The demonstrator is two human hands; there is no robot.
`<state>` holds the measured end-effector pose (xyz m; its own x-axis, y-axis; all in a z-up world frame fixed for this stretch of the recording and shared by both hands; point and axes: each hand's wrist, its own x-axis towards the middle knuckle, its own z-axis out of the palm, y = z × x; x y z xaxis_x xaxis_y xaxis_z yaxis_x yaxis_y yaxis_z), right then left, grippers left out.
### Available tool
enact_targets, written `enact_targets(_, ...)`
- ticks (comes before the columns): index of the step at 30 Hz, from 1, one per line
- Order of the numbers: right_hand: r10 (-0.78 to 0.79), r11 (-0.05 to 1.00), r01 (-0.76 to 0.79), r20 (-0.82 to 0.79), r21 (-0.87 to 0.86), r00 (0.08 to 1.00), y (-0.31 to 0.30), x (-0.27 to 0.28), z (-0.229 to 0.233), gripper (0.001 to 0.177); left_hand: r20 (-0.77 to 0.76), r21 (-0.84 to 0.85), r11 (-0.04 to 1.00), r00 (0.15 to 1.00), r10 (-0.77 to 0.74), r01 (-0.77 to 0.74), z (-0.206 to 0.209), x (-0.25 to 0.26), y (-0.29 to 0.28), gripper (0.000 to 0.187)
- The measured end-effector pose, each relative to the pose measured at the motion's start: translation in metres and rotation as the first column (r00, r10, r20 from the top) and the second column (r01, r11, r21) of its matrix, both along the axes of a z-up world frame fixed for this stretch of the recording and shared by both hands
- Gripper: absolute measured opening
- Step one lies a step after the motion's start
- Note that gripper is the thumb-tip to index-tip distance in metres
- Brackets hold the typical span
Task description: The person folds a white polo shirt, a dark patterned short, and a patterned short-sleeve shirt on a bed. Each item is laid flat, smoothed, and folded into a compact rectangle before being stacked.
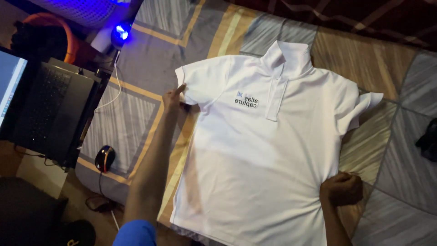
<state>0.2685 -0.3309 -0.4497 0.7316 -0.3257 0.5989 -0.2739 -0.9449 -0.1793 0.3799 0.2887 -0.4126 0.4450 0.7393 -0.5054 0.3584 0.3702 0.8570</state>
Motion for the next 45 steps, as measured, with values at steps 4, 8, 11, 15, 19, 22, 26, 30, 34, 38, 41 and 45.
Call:
enact_targets(4,-0.037,0.998,0.038,0.022,-0.05,0.999,-0.001,-0.003,-0.007,0.01,-0.207,0.391,0.902,0.973,-0.105,0.18,-0.051,0.001,0.029,0.047)
enact_targets(8,0.029,0.999,-0.026,0.081,-0.035,0.996,0.003,0.001,0.004,0.008,-0.046,0.1,0.959,0.964,-0.263,0.267,0.013,0.007,0.005,0.043)
enact_targets(11,0.01,1.0,-0.011,0.037,0.024,0.999,-0.001,0.001,-0.003,0.007,-0.105,0.034,0.884,0.881,-0.461,0.467,0.023,0.028,0.008,0.021)
enact_targets(15,-0.027,1.0,0.027,0.028,0.006,0.999,0.001,-0.001,-0.003,0.01,0.054,0.552,0.705,0.824,-0.564,0.446,0.025,0.054,-0.023,0.028)
enact_targets(19,-0.011,1.0,0.011,0.065,0.006,0.998,0.001,0.0,-0.006,0.01,-0.321,0.681,0.466,0.802,-0.504,0.566,0.064,0.082,-0.136,0.06)
enact_targets(22,-0.048,0.999,0.048,-0.013,0.004,0.999,0.0,-0.003,-0.007,0.012,-0.394,0.592,0.485,0.756,-0.523,0.644,0.084,0.093,-0.241,0.039)
enact_targets(26,-0.03,1.0,0.03,0.027,-0.002,0.999,-0.005,0.001,-0.01,0.011,-0.487,0.554,0.428,0.695,-0.53,0.714,0.045,0.114,-0.341,0.039)
enact_targets(30,0.008,1.0,-0.006,0.12,-0.018,0.993,-0.007,0.003,-0.016,0.015,-0.478,0.536,0.451,0.697,-0.535,0.713,-0.029,0.121,-0.376,0.031)
enact_targets(34,0.03,0.999,-0.029,0.142,-0.014,0.989,-0.008,0.001,-0.019,0.016,-0.215,0.713,0.396,0.718,-0.662,0.579,0.013,0.043,-0.379,0.063)
enact_targets(38,0.013,1.0,-0.008,0.191,-0.029,0.982,-0.004,0.006,-0.015,0.02,-0.206,0.783,0.311,0.696,-0.688,0.539,0.06,-0.127,-0.367,0.048)
enact_targets(41,0.017,0.999,-0.019,0.041,0.036,0.999,0.001,-0.002,-0.001,0.016,-0.333,0.772,0.223,0.677,-0.656,0.596,0.014,-0.279,-0.351,0.045)
enact_targets(45,0.02,1.0,-0.021,0.038,0.024,0.999,0.003,0.0,0.0,0.01,-0.595,0.541,0.237,0.567,-0.57,0.807,0.002,-0.411,-0.326,0.053)
